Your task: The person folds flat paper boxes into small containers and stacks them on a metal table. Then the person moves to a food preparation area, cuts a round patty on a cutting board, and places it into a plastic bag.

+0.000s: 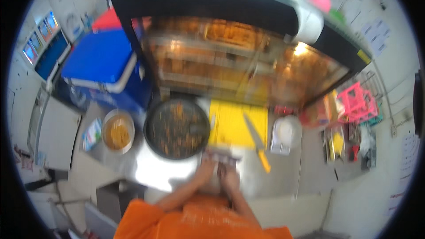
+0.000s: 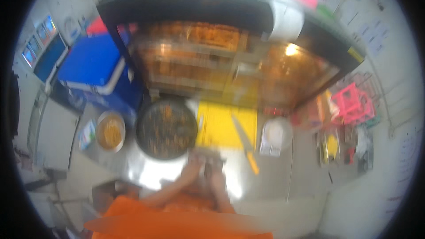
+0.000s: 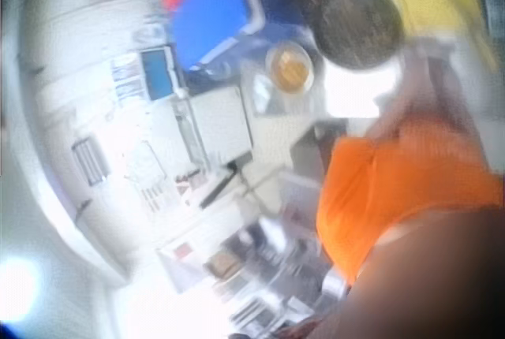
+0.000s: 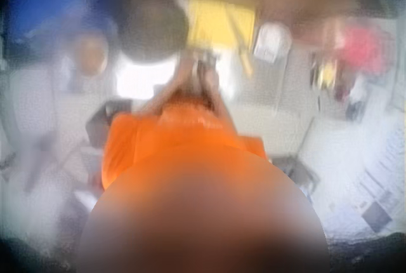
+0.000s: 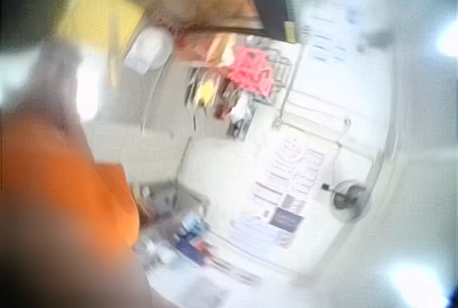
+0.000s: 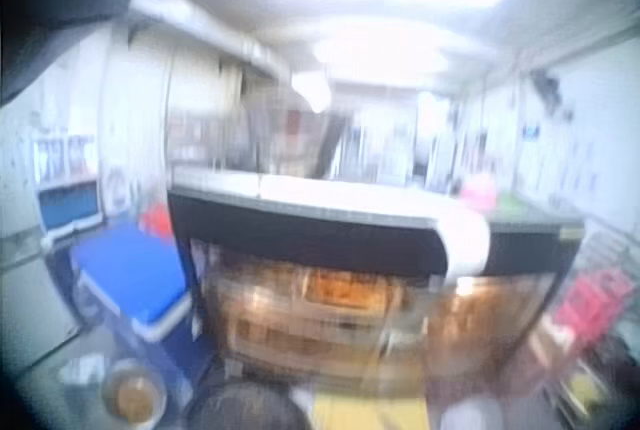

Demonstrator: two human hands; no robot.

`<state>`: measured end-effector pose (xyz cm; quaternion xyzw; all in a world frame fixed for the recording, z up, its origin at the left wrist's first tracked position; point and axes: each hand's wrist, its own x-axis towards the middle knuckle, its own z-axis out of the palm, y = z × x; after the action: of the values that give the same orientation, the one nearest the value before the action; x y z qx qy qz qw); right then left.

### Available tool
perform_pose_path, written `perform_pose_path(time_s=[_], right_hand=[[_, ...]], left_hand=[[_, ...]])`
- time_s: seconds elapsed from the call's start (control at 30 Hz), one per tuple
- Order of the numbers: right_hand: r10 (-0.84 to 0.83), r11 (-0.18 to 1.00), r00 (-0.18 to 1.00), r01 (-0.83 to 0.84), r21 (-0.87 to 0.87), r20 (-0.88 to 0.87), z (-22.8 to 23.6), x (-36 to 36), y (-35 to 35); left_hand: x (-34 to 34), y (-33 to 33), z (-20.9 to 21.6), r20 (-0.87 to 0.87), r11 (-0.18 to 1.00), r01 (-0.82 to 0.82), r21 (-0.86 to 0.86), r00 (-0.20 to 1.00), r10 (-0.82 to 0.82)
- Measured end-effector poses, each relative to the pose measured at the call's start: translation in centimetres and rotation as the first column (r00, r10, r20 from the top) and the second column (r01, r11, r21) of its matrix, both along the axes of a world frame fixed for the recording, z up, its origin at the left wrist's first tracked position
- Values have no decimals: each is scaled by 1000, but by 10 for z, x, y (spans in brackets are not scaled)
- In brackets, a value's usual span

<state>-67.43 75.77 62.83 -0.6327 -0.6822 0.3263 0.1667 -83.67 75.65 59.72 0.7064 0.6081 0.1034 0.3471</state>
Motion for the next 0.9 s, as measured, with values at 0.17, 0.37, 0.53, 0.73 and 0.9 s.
perform_pose_path(time_s=[0.17,0.37,0.53,0.73,0.9], right_hand=[[20,988,999,-13,157,-43,22,2,14],[-151,989,988,151,-1,-25,79,1,1],[-319,940,944,326,-101,83,-26,18,2],[-497,838,866,497,-223,63,10,59,-30],[-679,698,733,627,-347,-43,96,71,-39]], left_hand=[[-19,3,-51,-26,944,-11,330,999,21],[-78,7,120,68,948,-276,160,961,268],[-77,96,226,513,794,-411,448,845,148],[-13,223,327,529,589,-347,729,832,-164],[30,317,415,517,317,-428,846,802,-299]])
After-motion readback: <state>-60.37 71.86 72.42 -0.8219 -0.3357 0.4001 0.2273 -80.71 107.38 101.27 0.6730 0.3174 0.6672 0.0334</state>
